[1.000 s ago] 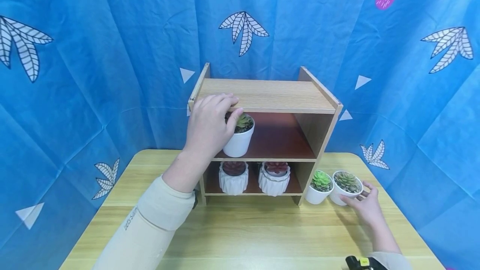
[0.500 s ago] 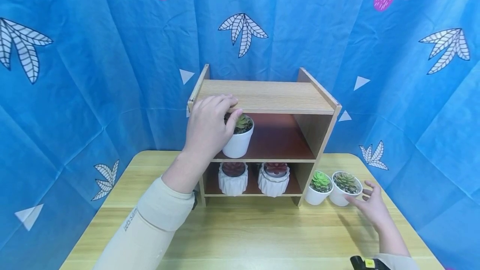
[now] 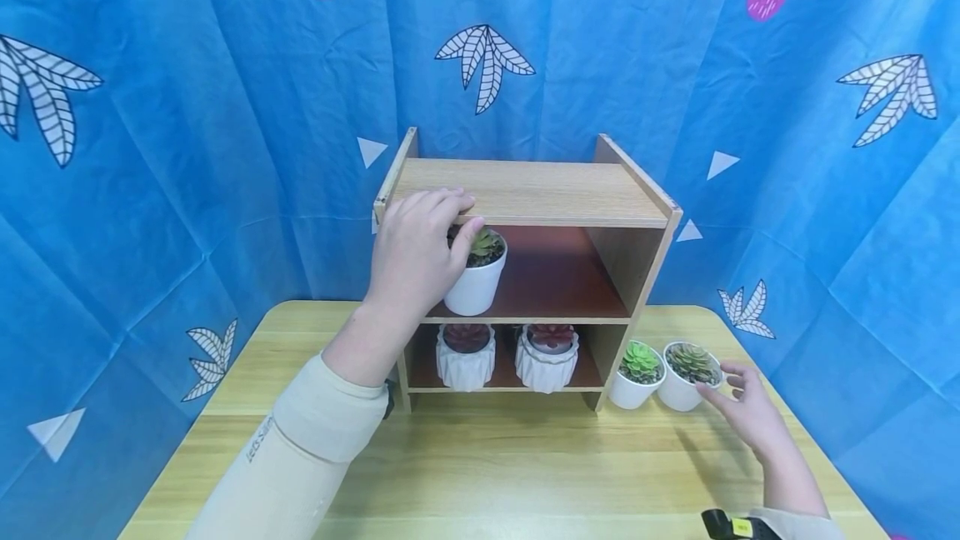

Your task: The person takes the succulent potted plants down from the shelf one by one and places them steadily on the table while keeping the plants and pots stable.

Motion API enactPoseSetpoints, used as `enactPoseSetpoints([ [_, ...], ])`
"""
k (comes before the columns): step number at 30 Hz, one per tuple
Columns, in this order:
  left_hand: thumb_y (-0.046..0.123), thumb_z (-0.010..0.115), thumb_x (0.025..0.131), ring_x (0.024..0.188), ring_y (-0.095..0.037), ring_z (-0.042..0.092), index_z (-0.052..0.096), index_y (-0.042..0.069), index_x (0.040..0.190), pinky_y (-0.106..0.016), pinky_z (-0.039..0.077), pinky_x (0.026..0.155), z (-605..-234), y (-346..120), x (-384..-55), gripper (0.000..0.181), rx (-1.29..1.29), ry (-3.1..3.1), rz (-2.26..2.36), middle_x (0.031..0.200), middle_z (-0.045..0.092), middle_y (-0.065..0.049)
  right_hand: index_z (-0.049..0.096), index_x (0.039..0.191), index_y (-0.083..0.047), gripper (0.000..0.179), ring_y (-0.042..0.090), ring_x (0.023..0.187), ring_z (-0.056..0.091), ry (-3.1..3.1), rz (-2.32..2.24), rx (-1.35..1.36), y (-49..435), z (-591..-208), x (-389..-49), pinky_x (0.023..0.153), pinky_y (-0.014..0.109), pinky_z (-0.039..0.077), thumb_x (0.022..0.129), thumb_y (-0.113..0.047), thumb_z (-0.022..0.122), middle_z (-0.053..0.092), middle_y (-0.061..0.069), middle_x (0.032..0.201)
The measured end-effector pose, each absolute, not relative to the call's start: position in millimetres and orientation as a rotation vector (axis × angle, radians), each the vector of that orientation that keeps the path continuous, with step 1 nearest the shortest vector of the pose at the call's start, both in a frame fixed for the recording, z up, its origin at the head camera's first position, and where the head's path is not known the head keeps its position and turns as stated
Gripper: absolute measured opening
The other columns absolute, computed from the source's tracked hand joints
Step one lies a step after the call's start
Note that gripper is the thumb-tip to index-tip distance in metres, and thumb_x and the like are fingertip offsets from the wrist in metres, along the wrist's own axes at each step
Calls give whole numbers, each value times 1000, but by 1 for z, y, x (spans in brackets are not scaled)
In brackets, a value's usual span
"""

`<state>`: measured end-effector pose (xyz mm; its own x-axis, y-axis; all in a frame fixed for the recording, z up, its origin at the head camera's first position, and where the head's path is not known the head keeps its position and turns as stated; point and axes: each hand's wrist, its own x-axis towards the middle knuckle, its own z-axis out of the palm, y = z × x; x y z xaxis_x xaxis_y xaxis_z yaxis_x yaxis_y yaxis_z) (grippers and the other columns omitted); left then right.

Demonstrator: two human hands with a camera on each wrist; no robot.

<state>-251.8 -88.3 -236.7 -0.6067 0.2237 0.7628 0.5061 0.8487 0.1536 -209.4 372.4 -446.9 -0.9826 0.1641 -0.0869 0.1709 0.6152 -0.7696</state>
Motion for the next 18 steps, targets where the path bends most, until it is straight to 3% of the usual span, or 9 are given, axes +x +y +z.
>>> enactPoseSetpoints([
  [7,35,64,99,122,-26,60,72,12,124,-45,41,107,-236,-88,-252,35,-528,-2225,-450,128,68,-4,27,145,16,77,64,129,31,2949,-1182,246,369,-433,-204,104,70,31,102,-42,55,27,45,145],
  [18,36,63,99,121,-26,60,72,12,123,-44,42,105,-236,-89,-251,35,-533,-2219,-462,128,68,-4,35,144,12,73,63,125,37,3041,-1035,217,364,-416,-197,98,69,37,103,-45,52,36,45,140],
])
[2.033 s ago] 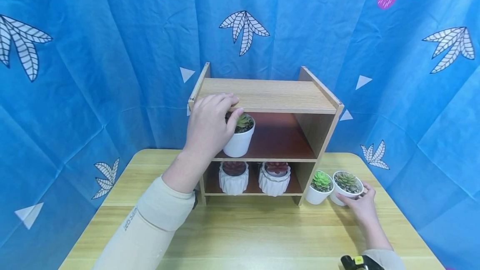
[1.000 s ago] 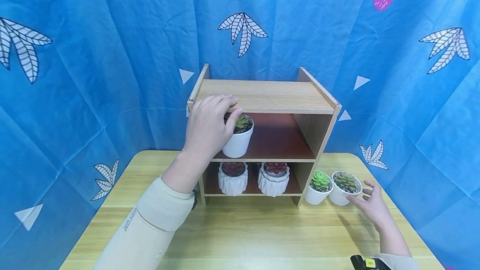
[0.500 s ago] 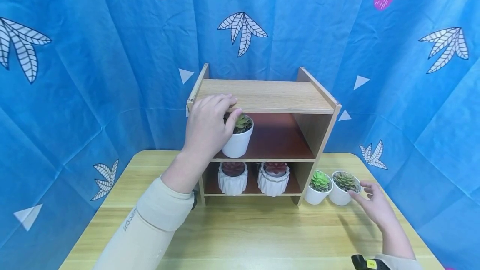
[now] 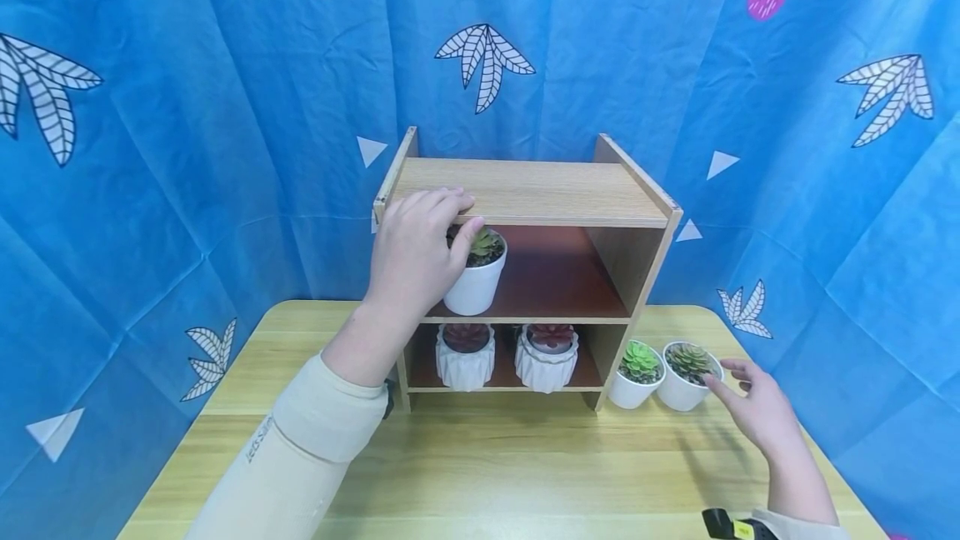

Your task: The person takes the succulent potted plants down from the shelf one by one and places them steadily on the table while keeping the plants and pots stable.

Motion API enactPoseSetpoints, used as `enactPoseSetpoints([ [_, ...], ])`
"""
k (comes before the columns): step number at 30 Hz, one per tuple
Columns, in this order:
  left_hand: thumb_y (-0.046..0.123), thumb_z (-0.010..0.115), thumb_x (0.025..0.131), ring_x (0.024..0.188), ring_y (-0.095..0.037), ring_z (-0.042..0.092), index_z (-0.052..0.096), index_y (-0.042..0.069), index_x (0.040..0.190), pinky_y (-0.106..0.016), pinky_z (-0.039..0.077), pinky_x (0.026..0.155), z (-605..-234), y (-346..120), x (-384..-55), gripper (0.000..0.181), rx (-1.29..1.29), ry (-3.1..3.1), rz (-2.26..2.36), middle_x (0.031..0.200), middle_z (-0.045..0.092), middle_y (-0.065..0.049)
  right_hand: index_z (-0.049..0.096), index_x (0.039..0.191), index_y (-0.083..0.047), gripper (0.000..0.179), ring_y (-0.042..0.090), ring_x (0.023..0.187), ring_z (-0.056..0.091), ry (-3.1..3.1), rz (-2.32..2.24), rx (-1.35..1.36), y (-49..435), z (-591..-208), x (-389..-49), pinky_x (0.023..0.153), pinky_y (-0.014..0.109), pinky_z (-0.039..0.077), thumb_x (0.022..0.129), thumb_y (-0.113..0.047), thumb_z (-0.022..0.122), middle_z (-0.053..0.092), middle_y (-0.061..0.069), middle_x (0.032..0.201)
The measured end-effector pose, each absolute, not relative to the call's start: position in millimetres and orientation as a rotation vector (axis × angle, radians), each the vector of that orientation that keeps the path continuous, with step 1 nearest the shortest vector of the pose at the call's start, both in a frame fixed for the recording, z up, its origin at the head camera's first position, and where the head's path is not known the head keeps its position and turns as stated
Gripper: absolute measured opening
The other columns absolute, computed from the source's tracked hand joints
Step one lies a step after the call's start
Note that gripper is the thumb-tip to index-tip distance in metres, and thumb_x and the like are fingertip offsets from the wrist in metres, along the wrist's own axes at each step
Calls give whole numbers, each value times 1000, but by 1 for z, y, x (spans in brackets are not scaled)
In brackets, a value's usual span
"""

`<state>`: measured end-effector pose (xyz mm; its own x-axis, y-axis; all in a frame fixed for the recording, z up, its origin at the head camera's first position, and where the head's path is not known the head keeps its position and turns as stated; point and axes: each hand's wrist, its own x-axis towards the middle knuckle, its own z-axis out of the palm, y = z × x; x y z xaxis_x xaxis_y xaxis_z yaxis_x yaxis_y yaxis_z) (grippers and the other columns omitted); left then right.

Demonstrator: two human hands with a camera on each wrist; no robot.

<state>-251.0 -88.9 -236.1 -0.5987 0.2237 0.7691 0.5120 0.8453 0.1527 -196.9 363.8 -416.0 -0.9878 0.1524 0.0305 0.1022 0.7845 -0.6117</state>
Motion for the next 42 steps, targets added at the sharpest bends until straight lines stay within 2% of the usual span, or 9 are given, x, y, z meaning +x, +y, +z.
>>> enactPoseSetpoints([
  [10,35,63,99,121,-26,61,72,12,123,-44,43,105,-236,-89,-251,34,-537,-2212,-461,127,69,-4,45,139,9,72,56,119,50,-2900,883,-193,353,-399,-189,89,64,45,102,-53,47,51,38,134],
  [18,34,64,98,120,-26,61,73,12,122,-45,43,104,-237,-89,-251,34,-538,-2201,-471,126,69,-4,56,132,4,62,50,113,56,-2857,832,-131,341,-380,-182,84,61,47,103,-51,47,61,30,125],
  [23,34,65,98,121,-25,61,73,12,123,-45,43,105,-236,-89,-250,34,-535,-2202,-473,127,69,-4,61,128,0,60,48,113,56,-2850,826,-122,331,-370,-179,83,59,47,103,-52,47,64,26,123],
  [42,34,64,98,120,-25,61,72,12,123,-44,43,104,-236,-88,-251,34,-537,-2202,-473,127,69,-3,66,124,-6,51,43,108,63,-2774,837,-12,300,-347,-180,79,55,52,101,-50,52,68,20,119],
])
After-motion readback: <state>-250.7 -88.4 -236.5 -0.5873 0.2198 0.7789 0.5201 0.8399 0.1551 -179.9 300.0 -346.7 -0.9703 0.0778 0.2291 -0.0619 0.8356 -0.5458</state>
